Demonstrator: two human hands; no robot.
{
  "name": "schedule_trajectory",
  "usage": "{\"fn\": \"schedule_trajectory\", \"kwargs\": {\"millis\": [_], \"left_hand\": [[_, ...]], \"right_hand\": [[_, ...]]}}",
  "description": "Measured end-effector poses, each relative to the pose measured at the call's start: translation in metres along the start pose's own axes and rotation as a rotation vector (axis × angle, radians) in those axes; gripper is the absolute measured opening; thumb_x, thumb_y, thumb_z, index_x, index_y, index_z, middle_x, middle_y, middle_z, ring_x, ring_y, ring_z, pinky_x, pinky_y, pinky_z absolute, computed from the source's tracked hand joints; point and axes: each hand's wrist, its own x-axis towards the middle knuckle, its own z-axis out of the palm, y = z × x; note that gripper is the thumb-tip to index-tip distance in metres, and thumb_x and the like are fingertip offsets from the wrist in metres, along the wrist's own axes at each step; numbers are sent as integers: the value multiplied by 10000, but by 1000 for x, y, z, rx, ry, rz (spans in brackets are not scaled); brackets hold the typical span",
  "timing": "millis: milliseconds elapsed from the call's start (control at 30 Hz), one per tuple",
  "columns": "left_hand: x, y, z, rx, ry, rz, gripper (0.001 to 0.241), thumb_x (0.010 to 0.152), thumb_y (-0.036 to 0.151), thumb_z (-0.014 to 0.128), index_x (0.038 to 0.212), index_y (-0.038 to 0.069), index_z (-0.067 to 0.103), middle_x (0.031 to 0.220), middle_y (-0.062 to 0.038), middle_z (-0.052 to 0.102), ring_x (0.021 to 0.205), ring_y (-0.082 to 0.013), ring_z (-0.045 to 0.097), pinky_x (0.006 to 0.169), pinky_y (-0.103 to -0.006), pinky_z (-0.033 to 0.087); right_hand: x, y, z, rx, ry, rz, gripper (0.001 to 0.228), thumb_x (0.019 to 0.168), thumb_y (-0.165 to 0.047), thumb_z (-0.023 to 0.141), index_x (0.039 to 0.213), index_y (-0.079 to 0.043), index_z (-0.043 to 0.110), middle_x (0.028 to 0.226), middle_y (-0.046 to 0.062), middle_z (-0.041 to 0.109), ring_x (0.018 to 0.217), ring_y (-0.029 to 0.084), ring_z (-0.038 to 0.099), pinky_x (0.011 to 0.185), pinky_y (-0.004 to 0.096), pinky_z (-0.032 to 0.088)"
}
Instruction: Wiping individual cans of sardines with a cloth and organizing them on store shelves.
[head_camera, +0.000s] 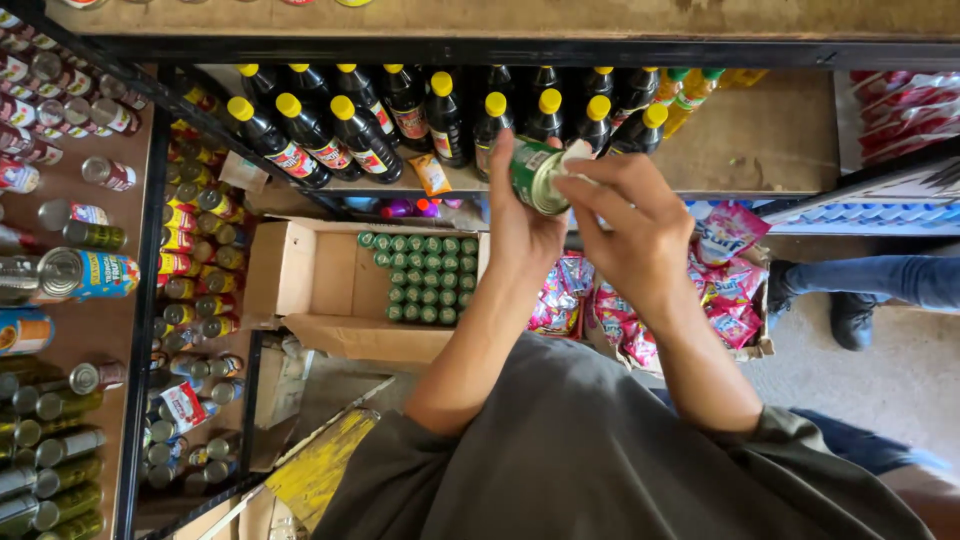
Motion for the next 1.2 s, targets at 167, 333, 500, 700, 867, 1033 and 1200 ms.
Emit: {"fn": "schedule_trajectory", "kwargs": {"millis": [167, 333, 500, 700, 867, 1033, 1200], "left_hand": [[-18, 0, 19, 29, -48, -127, 695, 809, 560, 827, 1222, 77, 544, 1165, -132, 686, 1002, -302, 716, 876, -428, 630], [-7, -3, 16, -21, -43, -66, 647, 848, 461, 849, 1193, 32, 507, 1105, -119, 687, 1005, -358, 713, 879, -485, 624], [-6, 7, 18, 10, -50, -32, 639, 853, 431, 846, 1195, 26, 490, 1101, -158, 686, 972, -388, 722, 858, -492, 629], [-13, 6, 26, 69, -84, -174, 647, 815, 588, 811, 1169, 90, 597, 1090, -112, 715, 936, -305, 743, 846, -422, 658], [-15, 5, 26, 8, -45, -71, 568, 843, 438, 842, 1127, 58, 529, 1040, -120, 720, 948, -359, 736, 860, -481, 637], [-29, 6, 33, -10, -37, -139, 561, 832, 461, 841, 1102, 41, 584, 995, -83, 738, 944, -318, 744, 853, -424, 654], [-37, 3, 31, -52, -15, -158, 558, 821, 428, 860, 1096, 27, 588, 982, -93, 748, 951, -340, 740, 868, -457, 646]], "right_hand": [[0, -11, 6, -28, -39, -1, 178, 854, 58, 801, 965, -79, 822, 1029, 97, 752, 831, 276, 737, 752, 366, 616], [4, -6, 8, -30, 13, 17, 152, 889, 82, 792, 958, -52, 808, 1040, 113, 748, 816, 303, 734, 733, 383, 608], [3, 5, 2, -41, -28, 22, 149, 873, 91, 812, 935, -45, 810, 996, 112, 748, 854, 307, 748, 749, 389, 603], [0, -10, 11, 67, -27, 41, 212, 852, 118, 765, 956, -60, 817, 1007, 106, 760, 860, 311, 742, 807, 381, 607], [6, -5, 2, 16, -14, 47, 160, 867, 109, 806, 955, -24, 813, 996, 135, 756, 871, 340, 743, 795, 425, 602], [8, -16, 2, 19, -49, 46, 170, 851, 100, 809, 941, -44, 821, 986, 105, 761, 831, 290, 743, 792, 369, 607], [3, -21, 6, -24, -39, 29, 113, 868, 57, 815, 908, -49, 814, 990, 92, 764, 822, 270, 749, 777, 348, 609]]}}
